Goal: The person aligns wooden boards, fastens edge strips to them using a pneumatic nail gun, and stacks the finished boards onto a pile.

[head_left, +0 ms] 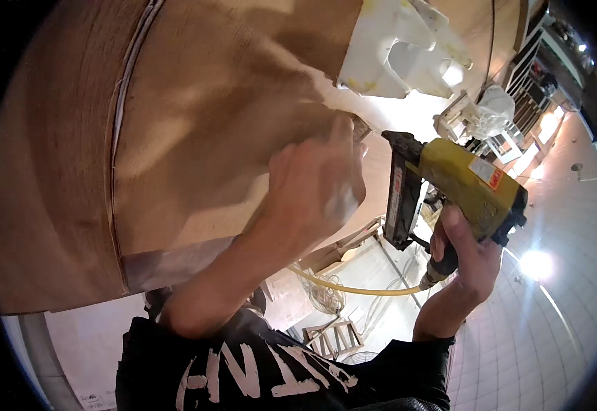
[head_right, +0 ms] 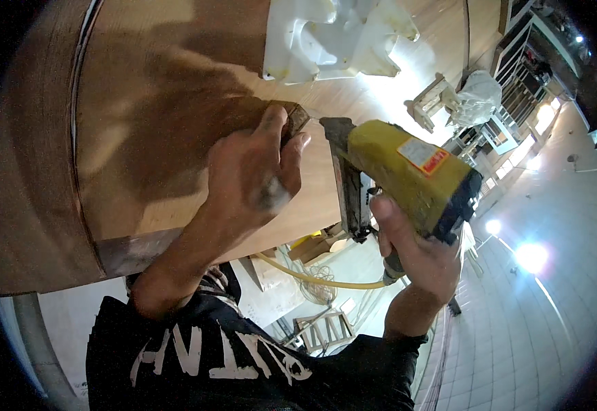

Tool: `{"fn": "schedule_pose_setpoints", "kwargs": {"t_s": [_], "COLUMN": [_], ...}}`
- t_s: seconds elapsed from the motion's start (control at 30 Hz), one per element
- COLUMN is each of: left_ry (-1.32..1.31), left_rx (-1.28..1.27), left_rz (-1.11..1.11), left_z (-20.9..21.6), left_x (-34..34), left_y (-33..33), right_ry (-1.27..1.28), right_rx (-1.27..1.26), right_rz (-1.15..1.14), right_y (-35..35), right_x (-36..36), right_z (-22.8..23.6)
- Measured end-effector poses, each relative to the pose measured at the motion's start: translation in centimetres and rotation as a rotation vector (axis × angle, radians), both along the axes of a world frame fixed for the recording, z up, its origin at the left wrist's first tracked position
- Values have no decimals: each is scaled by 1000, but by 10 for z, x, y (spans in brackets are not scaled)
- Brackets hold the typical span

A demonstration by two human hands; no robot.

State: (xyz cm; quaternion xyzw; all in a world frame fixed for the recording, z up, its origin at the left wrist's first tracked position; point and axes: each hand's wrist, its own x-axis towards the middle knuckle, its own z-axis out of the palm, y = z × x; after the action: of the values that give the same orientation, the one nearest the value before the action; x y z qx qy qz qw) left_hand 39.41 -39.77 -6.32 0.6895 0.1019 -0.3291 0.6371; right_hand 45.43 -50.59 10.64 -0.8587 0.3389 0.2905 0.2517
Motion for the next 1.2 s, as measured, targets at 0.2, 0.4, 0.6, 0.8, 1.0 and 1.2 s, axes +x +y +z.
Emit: {"fn": "schedule_pose_setpoints", "kwargs": {"t_s": [0.2, 0.4, 0.6, 0.8, 1.0, 1.2], "left_ry": [-174, -127, -130, -112, -202, -299], "left_rx": [42, 35, 15, -14, 14, -28], "left_rz": [104, 44, 62, 19, -9, 135], "left_z": [-4, -3, -4, -4, -11, -7], "left_x": [-6, -5, -8, -8, -13, -13], "left_y": [-4, -6, -6, -3, -1, -6], "right_ry": [42, 56, 185, 316, 334, 375], "right_rx": [-90, -114, -152, -209, -188, -240], "right_rz": [-16, 48, 88, 168, 155, 205], "right_y": [15, 17, 21, 27, 31, 36], "right_x": [5, 0, 14, 33, 36, 37], "right_z": [-5, -12, -13, -13, -16, -12]}}
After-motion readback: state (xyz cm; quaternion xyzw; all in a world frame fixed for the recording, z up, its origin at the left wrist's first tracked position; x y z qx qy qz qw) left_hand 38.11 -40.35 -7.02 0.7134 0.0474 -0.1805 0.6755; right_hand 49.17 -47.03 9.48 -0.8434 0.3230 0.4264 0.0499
